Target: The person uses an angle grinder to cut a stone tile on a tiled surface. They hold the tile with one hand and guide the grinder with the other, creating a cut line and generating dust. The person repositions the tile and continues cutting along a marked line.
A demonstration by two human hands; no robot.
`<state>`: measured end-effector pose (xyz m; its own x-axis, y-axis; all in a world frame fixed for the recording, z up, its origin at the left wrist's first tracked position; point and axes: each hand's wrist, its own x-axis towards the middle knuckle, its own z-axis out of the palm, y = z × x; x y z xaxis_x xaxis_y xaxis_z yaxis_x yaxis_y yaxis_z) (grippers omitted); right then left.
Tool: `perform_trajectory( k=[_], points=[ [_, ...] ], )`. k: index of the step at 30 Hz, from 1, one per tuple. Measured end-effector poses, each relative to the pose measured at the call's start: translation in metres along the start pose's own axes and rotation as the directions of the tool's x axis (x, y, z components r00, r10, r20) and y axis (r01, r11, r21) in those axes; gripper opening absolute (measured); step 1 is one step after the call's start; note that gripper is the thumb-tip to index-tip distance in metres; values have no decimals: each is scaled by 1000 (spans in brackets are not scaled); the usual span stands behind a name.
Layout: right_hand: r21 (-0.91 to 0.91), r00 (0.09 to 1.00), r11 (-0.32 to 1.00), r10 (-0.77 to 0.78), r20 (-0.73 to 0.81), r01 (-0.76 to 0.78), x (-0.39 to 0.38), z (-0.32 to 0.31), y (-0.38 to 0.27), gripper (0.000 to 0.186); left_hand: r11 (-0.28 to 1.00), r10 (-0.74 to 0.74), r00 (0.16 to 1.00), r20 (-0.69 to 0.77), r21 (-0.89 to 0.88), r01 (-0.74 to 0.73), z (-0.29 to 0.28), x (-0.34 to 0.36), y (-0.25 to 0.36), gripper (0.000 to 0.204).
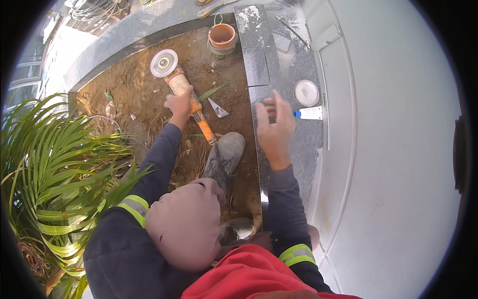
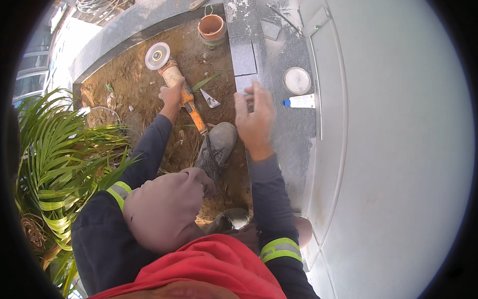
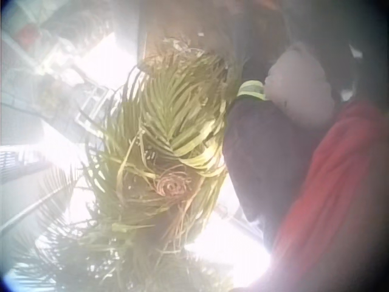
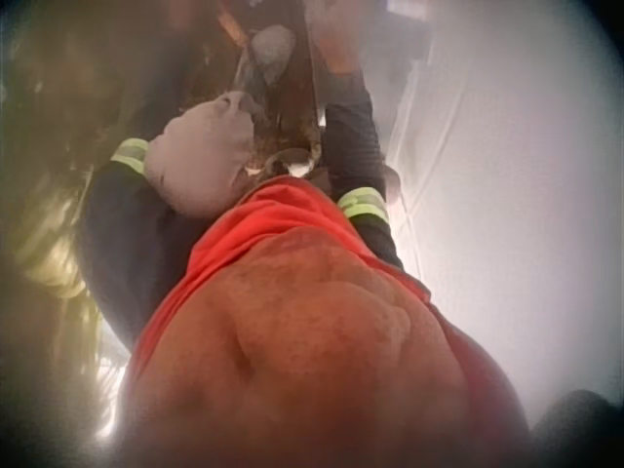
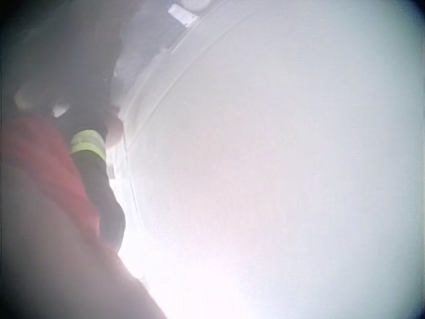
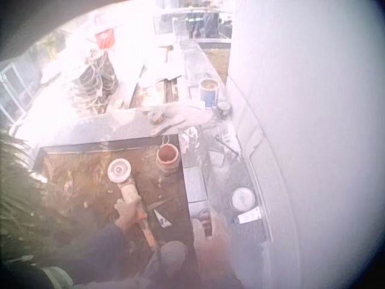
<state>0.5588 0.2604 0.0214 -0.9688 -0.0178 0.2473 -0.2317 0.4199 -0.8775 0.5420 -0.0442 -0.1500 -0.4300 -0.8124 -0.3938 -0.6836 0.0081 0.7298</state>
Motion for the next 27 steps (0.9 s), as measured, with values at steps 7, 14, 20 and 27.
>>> perform_trajectory(
  k=[7,14,20,27],
  points=[
    [-477,984,861,-165,61,174,142,-33,124,41,981,103,988,-113,173,-83,-6,-16,-1,94],
    [-559,923,749,-186,338,356,198,-2,174,61,970,237,678,695,-211,-124,9,-155,20,74],
    [-623,907,689,-123,403,370,212,11,159,66,869,76,418,905,-266,418,65,-194,53,70],
    [-661,868,581,-189,458,475,209,12,150,55,877,149,662,734,-407,254,68,-212,65,52]
  ],
)
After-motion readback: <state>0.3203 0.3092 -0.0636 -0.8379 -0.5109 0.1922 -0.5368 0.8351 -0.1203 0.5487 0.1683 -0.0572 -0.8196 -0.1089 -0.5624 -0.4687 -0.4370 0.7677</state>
